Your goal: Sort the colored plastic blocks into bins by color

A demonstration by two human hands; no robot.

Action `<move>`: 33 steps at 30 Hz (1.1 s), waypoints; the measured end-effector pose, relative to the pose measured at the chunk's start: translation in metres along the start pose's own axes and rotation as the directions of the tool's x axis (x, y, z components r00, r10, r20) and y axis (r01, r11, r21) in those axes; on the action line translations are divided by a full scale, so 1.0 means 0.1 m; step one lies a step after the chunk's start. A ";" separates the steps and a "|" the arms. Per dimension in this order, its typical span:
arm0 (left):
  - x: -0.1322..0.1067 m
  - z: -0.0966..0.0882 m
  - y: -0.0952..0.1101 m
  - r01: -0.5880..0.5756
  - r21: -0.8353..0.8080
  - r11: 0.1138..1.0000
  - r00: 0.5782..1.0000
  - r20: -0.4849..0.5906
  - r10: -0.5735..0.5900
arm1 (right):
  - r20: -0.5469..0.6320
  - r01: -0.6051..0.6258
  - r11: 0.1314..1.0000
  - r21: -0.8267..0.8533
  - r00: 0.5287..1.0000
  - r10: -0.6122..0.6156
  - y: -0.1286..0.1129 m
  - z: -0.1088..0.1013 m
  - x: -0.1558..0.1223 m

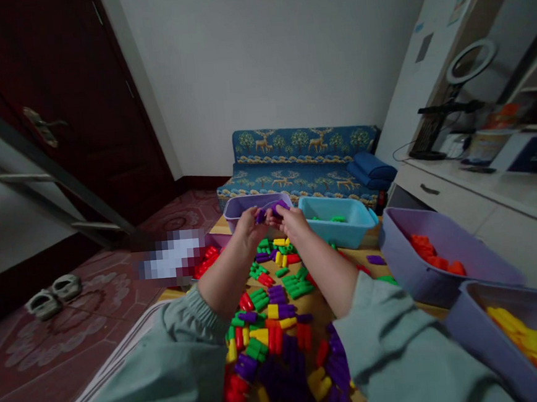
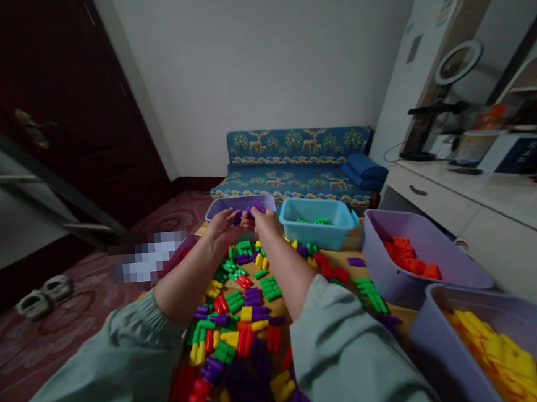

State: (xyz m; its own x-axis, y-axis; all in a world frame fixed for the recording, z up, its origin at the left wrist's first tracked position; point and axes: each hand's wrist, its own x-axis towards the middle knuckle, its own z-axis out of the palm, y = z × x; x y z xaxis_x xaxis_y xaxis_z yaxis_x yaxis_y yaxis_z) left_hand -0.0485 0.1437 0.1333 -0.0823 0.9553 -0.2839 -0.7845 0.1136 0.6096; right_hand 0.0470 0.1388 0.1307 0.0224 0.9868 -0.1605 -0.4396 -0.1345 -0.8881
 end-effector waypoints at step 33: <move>-0.66 -0.93 -1.36 -0.406 0.742 -0.534 0.880 0.474 -0.010 | 0.060 0.283 0.578 -0.766 0.926 -0.374 1.03 -2.00 -1.00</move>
State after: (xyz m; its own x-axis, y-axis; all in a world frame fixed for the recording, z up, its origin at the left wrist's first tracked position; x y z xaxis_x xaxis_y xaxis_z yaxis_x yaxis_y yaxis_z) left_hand 0.0060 0.0395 0.0005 0.2272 0.9692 0.0948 0.9080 -0.2460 0.3390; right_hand 0.1788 0.0078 -0.0302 0.1313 0.9691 0.2089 0.4400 0.1318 -0.8883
